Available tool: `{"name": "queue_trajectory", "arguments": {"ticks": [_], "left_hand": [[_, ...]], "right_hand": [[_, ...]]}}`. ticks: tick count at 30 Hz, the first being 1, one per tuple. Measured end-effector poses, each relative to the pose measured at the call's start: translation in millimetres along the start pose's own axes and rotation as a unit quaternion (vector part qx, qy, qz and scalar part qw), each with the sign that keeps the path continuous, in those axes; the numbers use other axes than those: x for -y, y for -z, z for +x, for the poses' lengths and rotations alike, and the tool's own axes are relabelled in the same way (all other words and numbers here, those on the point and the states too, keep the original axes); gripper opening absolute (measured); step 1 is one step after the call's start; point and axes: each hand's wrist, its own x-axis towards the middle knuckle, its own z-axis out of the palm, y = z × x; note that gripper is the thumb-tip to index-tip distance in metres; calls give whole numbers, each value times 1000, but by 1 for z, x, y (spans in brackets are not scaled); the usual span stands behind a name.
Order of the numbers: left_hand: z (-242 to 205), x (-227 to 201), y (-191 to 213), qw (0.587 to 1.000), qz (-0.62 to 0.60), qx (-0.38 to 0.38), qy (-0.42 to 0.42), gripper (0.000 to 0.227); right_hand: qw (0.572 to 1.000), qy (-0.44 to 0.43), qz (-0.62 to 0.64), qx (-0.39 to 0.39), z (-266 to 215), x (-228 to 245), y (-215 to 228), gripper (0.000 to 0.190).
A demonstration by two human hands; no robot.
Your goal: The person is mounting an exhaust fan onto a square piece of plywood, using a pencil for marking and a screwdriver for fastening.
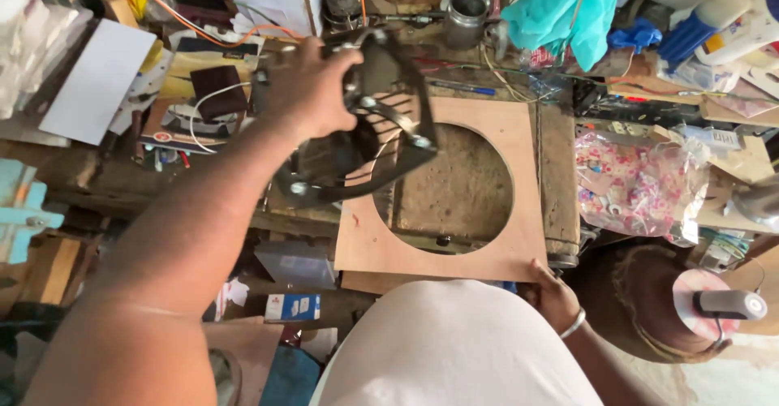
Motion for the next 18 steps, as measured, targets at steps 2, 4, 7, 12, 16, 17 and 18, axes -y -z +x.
{"name": "queue_trajectory", "arguments": {"ticks": [2, 4, 7, 12, 16, 17, 18], "left_hand": [[-3, 26, -1, 1000, 24, 3, 18, 97], [-7, 50, -2, 998, 48, 7, 33, 97], [-12, 73, -6, 996, 57, 18, 67, 95], [-15, 88, -19, 992, 66, 53, 93, 96], [-15, 88, -41, 994, 67, 58, 61, 94], [-14, 88, -47, 995, 63, 57, 57, 92], [-12, 86, -54, 995, 59, 57, 48, 90]], "right_hand": [[999, 37, 18, -3, -13, 2, -11, 21], [996, 75, 38, -8, -30, 4, -19, 17], [992, 95, 80, -2, -54, 9, -9, 17], [967, 222, 103, 73, -91, 16, 61, 24], [958, 276, 77, -17, -157, 38, 107, 22], [936, 287, 189, 73, -170, 42, 129, 23], [894, 294, 298, 159, -189, 41, 152, 24]]}}
